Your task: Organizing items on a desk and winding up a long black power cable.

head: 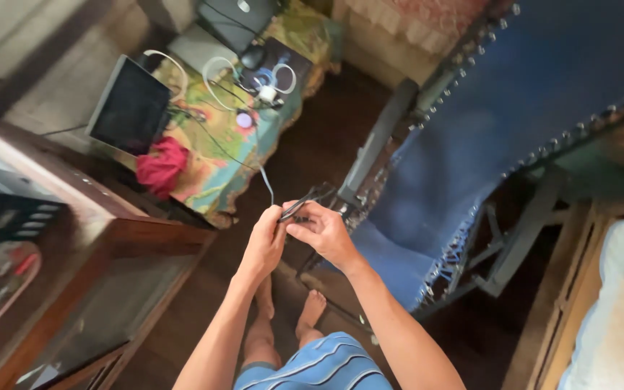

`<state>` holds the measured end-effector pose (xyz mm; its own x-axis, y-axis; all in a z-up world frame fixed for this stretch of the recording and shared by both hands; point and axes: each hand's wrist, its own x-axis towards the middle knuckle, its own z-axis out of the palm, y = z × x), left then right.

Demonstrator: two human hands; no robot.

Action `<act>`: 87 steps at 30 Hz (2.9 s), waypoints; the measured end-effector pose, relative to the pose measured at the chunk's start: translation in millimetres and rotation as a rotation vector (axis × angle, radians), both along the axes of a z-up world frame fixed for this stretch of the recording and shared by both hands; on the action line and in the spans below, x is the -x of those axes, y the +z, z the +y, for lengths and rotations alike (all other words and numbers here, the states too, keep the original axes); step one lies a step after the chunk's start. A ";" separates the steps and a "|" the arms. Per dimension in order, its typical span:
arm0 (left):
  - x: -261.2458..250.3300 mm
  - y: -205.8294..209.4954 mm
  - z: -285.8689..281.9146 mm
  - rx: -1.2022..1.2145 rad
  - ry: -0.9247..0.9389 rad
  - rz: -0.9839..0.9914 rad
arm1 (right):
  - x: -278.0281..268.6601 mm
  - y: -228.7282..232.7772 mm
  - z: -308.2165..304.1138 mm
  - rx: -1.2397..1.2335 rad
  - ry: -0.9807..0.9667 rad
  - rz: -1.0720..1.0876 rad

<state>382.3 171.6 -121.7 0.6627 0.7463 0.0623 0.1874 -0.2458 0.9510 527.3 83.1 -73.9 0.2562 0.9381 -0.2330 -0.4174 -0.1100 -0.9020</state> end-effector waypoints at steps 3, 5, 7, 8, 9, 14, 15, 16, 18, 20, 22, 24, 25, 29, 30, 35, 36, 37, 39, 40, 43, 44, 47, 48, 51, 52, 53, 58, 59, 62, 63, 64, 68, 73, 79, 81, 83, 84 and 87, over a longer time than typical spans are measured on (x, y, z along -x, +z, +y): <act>10.5 37.3 21.2 0.018 -0.010 0.044 | 5.8 -16.1 10.7 -0.223 -0.016 -0.013; 16.2 60.1 34.2 0.051 -0.010 0.013 | 8.2 -43.8 17.8 -0.204 -0.025 -0.080; 20.6 81.2 50.5 0.082 -0.010 -0.017 | 13.0 -61.9 29.2 -0.187 -0.037 -0.145; 23.2 91.8 57.3 0.053 -0.017 -0.032 | 18.9 -65.2 32.3 -0.176 -0.030 -0.137; 25.5 102.3 64.0 0.024 -0.025 -0.047 | 24.4 -68.7 35.5 -0.165 -0.024 -0.129; 28.0 136.1 104.0 0.069 -0.097 -0.136 | 60.3 -44.4 79.7 0.027 0.072 -0.338; 29.2 142.9 110.8 0.133 -0.129 -0.184 | 69.2 -40.5 89.0 0.061 0.083 -0.386; 28.9 150.9 120.2 0.119 -0.132 -0.189 | 74.8 -39.4 102.3 0.048 0.079 -0.393; 29.9 164.2 131.6 0.121 -0.217 -0.229 | 88.7 -39.0 119.6 -0.025 0.035 -0.303; 32.1 180.2 142.0 0.161 -0.227 -0.246 | 89.1 -50.5 133.3 0.025 0.011 -0.312; 31.0 188.8 155.8 0.197 -0.239 -0.268 | 83.7 -59.4 148.2 0.072 -0.015 -0.325; 30.6 187.8 168.8 0.231 -0.270 -0.290 | 78.6 -68.0 158.6 0.273 -0.043 -0.503; 29.9 182.4 176.3 0.236 -0.275 -0.289 | 72.9 -69.6 159.8 0.278 -0.047 -0.501; 33.2 178.8 201.5 0.469 -0.249 -0.499 | 54.1 -79.3 168.3 0.256 -0.110 -0.694; 34.4 182.2 205.8 0.520 -0.223 -0.514 | 48.4 -82.4 170.1 0.226 -0.167 -0.748; 35.9 197.2 217.5 0.601 -0.307 -0.595 | 35.3 -47.6 197.8 0.120 -0.245 -0.824; 33.7 200.3 218.6 0.724 -0.351 -0.648 | 32.0 -42.9 201.8 0.078 -0.189 -0.808; 29.7 198.3 219.0 0.733 -0.350 -0.642 | 32.3 -46.0 207.0 0.087 -0.190 -0.802; 20.5 196.7 222.9 0.863 -0.453 -0.658 | 29.6 -49.7 223.3 -0.174 -0.053 -0.569; 16.3 205.8 221.9 0.859 -0.454 -0.660 | 26.7 -56.9 229.7 -0.178 -0.053 -0.572; 5.3 226.7 220.5 0.846 -0.486 -0.530 | 18.4 -80.7 249.6 -0.387 0.010 -0.872; 2.1 229.3 222.4 0.824 -0.528 -0.553 | 15.3 -90.1 257.9 -0.378 0.012 -0.769; -0.7 238.5 237.2 0.785 -0.516 -0.570 | 7.9 -65.0 262.2 -0.305 -0.012 -0.754; -1.3 242.4 244.7 0.767 -0.467 -0.562 | 4.7 -47.2 262.2 -0.242 -0.043 -0.843; 2.3 237.7 276.9 0.694 -0.393 -0.660 | -18.2 -39.3 264.8 0.001 -0.054 -0.989; 6.7 234.5 287.8 0.694 -0.386 -0.664 | -27.7 -34.5 265.2 0.000 -0.045 -0.990; 10.7 231.4 298.7 0.686 -0.350 -0.669 | -37.8 -29.3 265.9 -0.039 -0.034 -1.049; 19.3 219.0 341.9 0.655 -0.200 -0.730 | -96.9 -28.2 286.2 -0.173 -0.008 -1.206; 18.2 215.1 347.5 0.663 -0.162 -0.735 | -105.2 -24.0 292.3 -0.129 -0.033 -1.168; 7.1 197.4 362.9 0.679 -0.075 -0.753 | -135.0 -24.2 311.9 -0.067 -0.043 -1.093; 2.6 190.6 367.8 0.688 -0.041 -0.760 | -145.3 -26.2 318.8 -0.047 -0.044 -1.055; -3.5 181.9 372.9 0.688 -0.027 -0.764 | -154.2 -27.3 323.6 -0.048 -0.030 -1.055; -28.4 151.0 394.0 0.668 0.211 -0.806 | -190.3 -8.6 343.1 -0.217 -0.088 -0.989; -54.6 102.5 420.9 0.719 0.461 -0.778 | -225.5 48.4 357.9 -0.216 -0.024 -1.017; -80.6 58.7 443.1 0.806 0.563 -0.825 | -261.0 71.7 369.2 -0.204 0.110 -0.839; -88.3 55.8 443.6 0.841 0.609 -0.810 | -266.7 74.7 369.6 -0.316 0.249 -0.882; -96.9 54.6 445.2 0.860 0.641 -0.791 | -257.9 100.7 365.1 -0.182 0.351 -0.937; -100.3 54.8 446.5 0.875 0.670 -0.763 | -252.6 113.6 363.3 -0.049 0.446 -0.982; -104.3 37.5 450.8 0.913 0.736 -0.786 | -251.7 103.9 363.8 -0.002 0.507 -0.766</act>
<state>486.5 622.4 -84.2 0.1281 0.8794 -0.4585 -0.6446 0.4252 0.6354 779.1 446.9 30.0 -0.1027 0.9805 -0.1674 0.3923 -0.1148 -0.9126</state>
